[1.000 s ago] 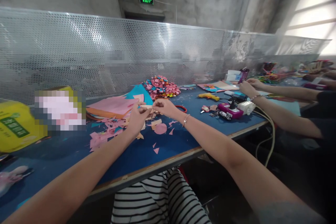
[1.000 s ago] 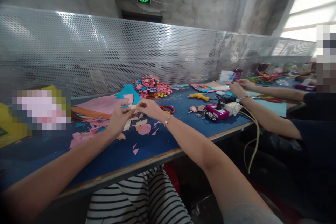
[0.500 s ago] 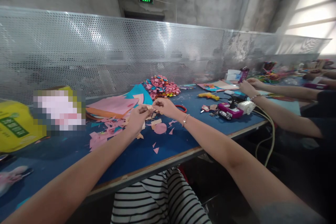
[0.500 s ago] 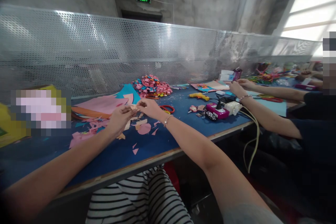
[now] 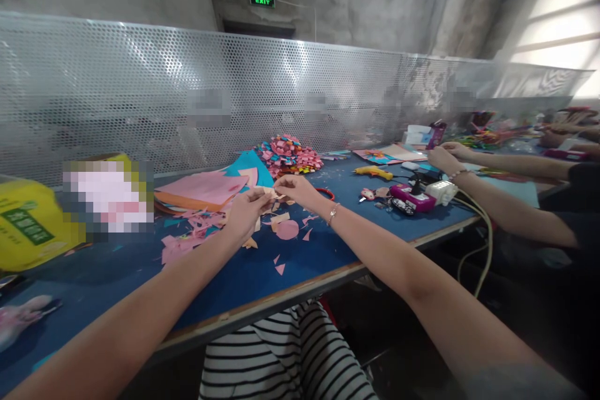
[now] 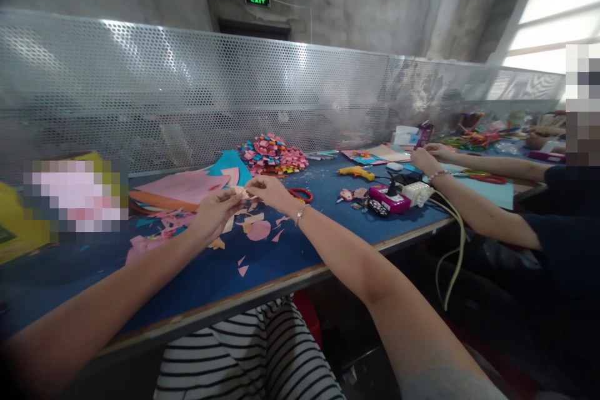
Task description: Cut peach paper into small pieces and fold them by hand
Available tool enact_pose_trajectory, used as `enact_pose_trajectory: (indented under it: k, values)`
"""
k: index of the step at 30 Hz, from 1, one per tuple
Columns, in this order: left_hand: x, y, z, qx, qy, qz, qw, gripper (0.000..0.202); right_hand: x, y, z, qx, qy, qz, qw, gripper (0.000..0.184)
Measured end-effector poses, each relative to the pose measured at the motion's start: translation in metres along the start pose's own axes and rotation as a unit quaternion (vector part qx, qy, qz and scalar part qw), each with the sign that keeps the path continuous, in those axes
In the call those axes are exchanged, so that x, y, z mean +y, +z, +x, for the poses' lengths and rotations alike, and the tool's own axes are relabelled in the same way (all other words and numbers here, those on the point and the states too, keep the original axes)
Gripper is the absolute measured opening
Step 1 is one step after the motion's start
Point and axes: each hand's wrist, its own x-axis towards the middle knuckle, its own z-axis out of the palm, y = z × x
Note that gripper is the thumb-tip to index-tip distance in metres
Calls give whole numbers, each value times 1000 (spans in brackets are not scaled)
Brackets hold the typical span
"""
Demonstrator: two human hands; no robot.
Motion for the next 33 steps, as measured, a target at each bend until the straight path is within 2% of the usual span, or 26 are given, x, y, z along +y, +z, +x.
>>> enact_pose_trajectory:
  k: [5, 12, 22, 33]
  values:
    - [-2, -2, 1, -13, 3, -3, 1000, 28, 0, 2, -1, 8, 36, 24, 999, 5]
    - [-3, -3, 2, -9, -3, -12, 1000, 26, 2, 3, 1, 11, 46, 74, 996, 5]
    - [-4, -4, 3, -16, -7, -7, 1000, 24, 0, 3, 0, 7, 49, 52, 997, 6]
    - [-4, -4, 3, -24, -10, -8, 1000, 25, 1, 3, 1, 5, 57, 78, 995, 4]
